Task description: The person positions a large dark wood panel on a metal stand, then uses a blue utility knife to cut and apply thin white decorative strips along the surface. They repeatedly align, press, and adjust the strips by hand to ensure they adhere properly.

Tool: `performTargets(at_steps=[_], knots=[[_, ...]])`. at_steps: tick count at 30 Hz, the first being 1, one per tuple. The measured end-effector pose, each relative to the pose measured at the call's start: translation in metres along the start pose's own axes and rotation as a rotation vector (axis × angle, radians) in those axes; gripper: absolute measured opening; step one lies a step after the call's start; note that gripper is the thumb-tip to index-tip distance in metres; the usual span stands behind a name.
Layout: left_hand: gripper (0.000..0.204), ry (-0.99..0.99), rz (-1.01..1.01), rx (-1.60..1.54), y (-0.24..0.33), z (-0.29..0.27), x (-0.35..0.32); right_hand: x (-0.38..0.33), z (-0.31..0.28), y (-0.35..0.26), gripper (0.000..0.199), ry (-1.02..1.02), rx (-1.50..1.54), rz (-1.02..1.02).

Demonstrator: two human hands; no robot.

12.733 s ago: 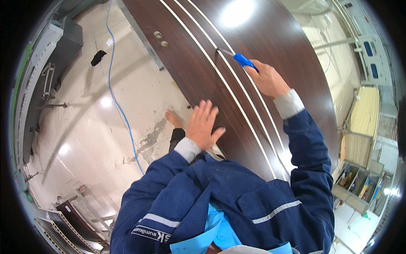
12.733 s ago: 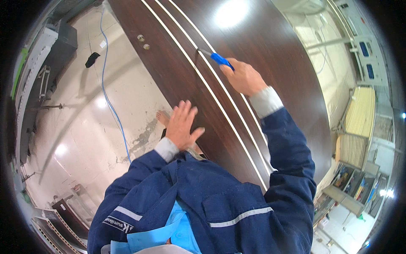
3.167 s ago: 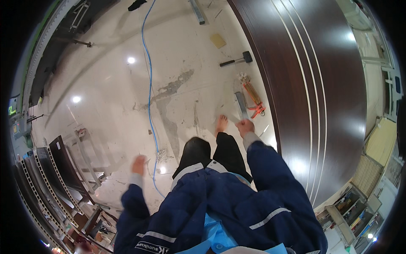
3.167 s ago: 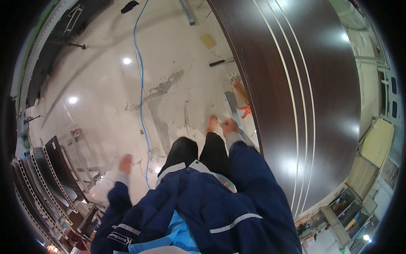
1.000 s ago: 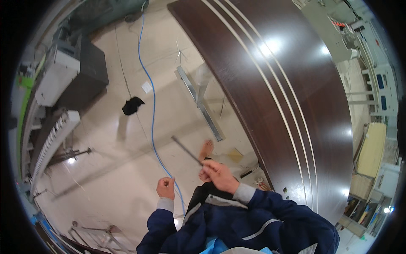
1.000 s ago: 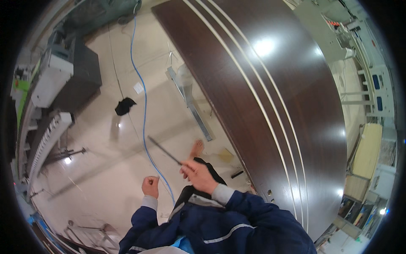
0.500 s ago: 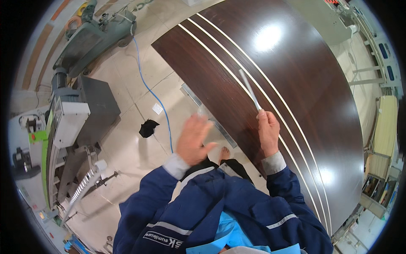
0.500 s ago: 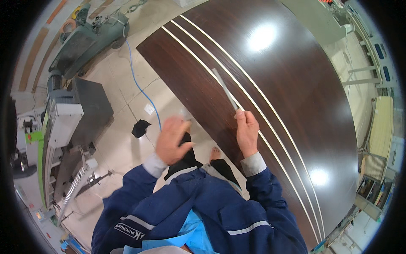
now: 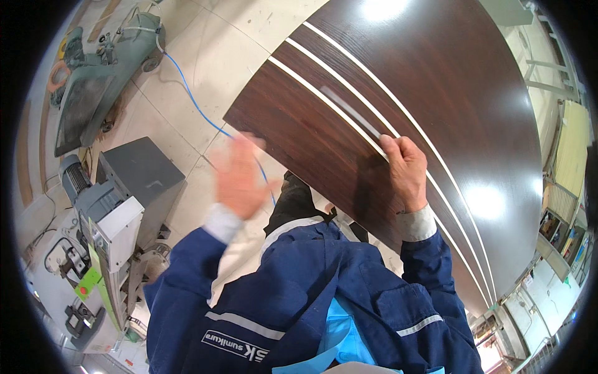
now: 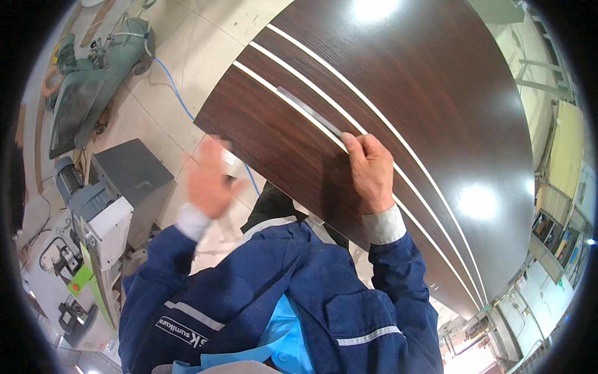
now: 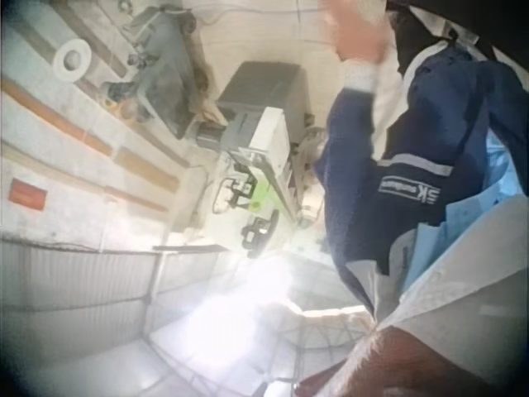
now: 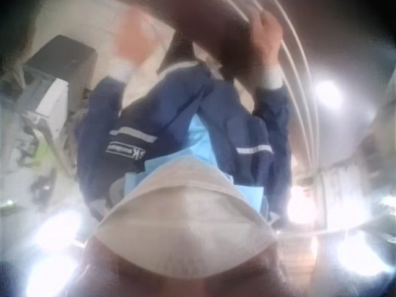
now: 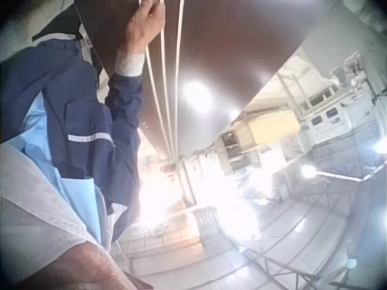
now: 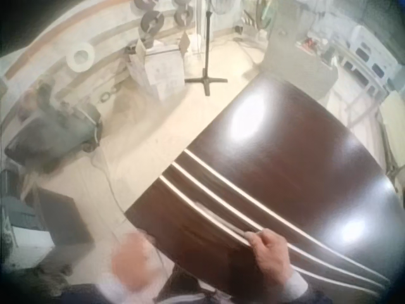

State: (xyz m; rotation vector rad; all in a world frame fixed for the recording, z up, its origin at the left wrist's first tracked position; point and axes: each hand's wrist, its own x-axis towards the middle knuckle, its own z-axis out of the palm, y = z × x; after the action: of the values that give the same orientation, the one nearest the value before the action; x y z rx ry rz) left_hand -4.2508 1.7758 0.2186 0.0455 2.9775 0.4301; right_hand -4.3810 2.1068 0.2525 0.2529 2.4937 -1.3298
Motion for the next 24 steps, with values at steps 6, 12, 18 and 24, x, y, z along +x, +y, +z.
performTargets(at_steps=[6, 12, 18, 24], knots=[[0.051, 0.064, 0.024, -0.081, -0.077, -0.062, 0.043, 0.021, 0.045, -0.030, 0.044, -0.043, -0.183, 0.051], [0.097, -0.156, 0.531, -0.255, 0.024, -0.024, 0.107, 0.027, 0.055, -0.041, 0.046, -0.055, -0.343, 0.150], [0.107, -0.264, 0.527, -0.163, 0.034, -0.015, 0.137, 0.031, 0.056, -0.048, 0.051, -0.062, -0.413, 0.208], [0.108, -0.243, 0.541, -0.146, 0.023, -0.014, 0.141, 0.037, 0.054, -0.054, 0.057, -0.093, -0.523, 0.280]])
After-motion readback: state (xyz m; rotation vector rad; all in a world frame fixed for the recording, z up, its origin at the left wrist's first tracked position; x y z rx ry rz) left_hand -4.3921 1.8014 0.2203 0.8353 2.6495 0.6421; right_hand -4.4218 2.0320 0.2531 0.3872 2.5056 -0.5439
